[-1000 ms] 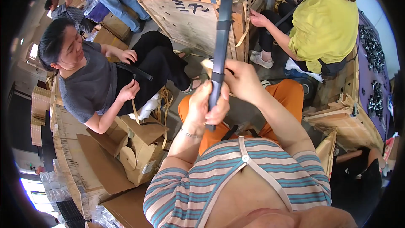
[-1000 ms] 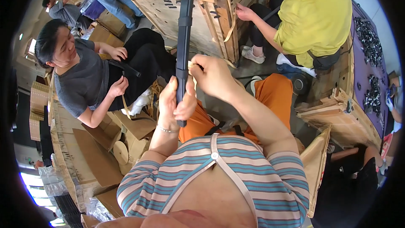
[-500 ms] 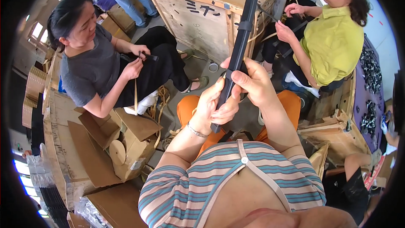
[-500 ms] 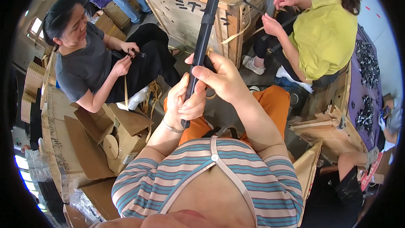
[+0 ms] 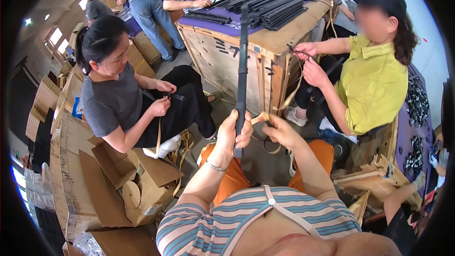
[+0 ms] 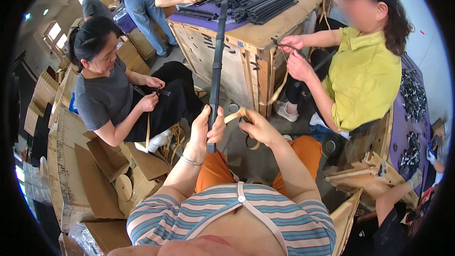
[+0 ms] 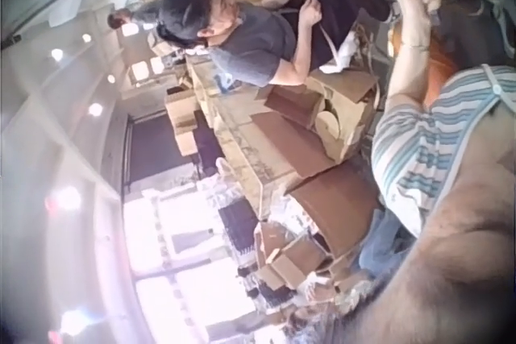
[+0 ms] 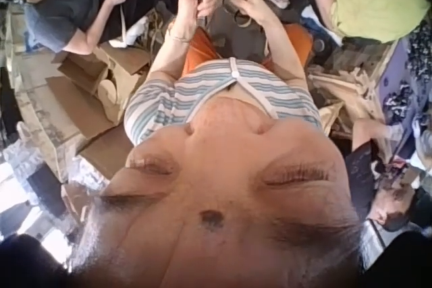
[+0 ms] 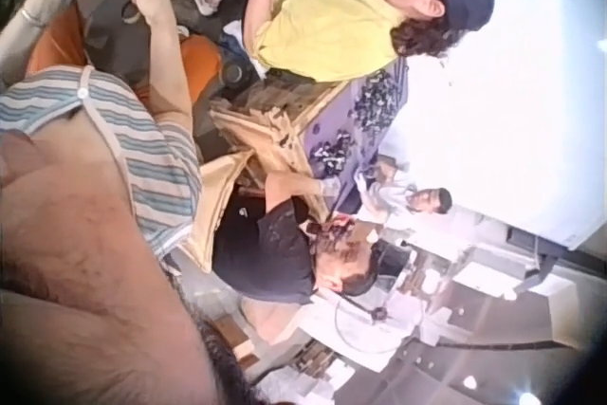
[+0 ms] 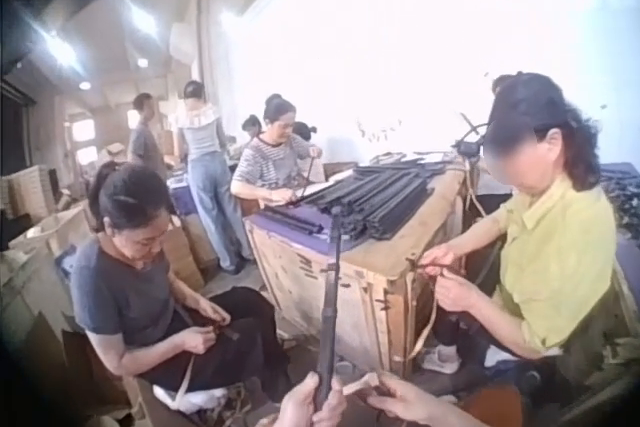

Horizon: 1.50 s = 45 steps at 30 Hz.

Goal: Assembling plastic parts by attaching a component to a long black rod using adhesive tape strips.

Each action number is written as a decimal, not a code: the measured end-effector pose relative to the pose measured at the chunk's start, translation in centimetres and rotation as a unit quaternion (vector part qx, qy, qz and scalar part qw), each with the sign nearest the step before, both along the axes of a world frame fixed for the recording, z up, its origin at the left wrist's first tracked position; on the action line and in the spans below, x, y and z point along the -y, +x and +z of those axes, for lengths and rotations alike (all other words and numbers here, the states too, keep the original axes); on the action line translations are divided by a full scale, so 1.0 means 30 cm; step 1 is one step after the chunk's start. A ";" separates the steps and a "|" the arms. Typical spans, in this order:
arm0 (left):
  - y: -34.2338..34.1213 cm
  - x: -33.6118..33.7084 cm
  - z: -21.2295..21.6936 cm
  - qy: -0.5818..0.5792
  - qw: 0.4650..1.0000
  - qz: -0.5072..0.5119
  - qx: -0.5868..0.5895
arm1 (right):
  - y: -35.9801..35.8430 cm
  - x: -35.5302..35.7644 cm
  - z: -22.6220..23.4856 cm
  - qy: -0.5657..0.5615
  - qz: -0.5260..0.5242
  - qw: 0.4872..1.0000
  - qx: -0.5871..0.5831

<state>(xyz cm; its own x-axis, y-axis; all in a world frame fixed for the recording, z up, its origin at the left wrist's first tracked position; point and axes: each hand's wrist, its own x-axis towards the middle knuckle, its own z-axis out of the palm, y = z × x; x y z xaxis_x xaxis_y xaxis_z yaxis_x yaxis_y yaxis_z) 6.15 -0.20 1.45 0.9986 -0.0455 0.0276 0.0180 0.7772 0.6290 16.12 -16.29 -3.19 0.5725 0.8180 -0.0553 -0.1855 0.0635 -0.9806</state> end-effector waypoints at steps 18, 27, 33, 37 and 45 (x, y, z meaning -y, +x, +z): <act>1.286 -0.449 0.106 0.440 0.776 0.438 -0.113 | 0.251 -0.079 -0.562 -0.257 0.003 0.961 0.100; 1.500 -0.498 0.121 0.565 0.671 0.424 -0.226 | 0.255 -0.124 -0.519 -0.250 0.039 0.956 0.146; 1.472 -0.423 0.183 0.573 0.642 0.445 -0.249 | 0.242 -0.123 -0.526 -0.278 0.055 0.947 0.148; 1.471 -0.465 0.177 0.558 0.640 0.465 -0.249 | 0.227 -0.127 -0.547 -0.275 0.052 0.949 0.142; 1.496 -0.462 0.175 0.656 0.577 0.407 -0.267 | 0.220 -0.133 -0.606 -0.280 0.054 0.945 0.161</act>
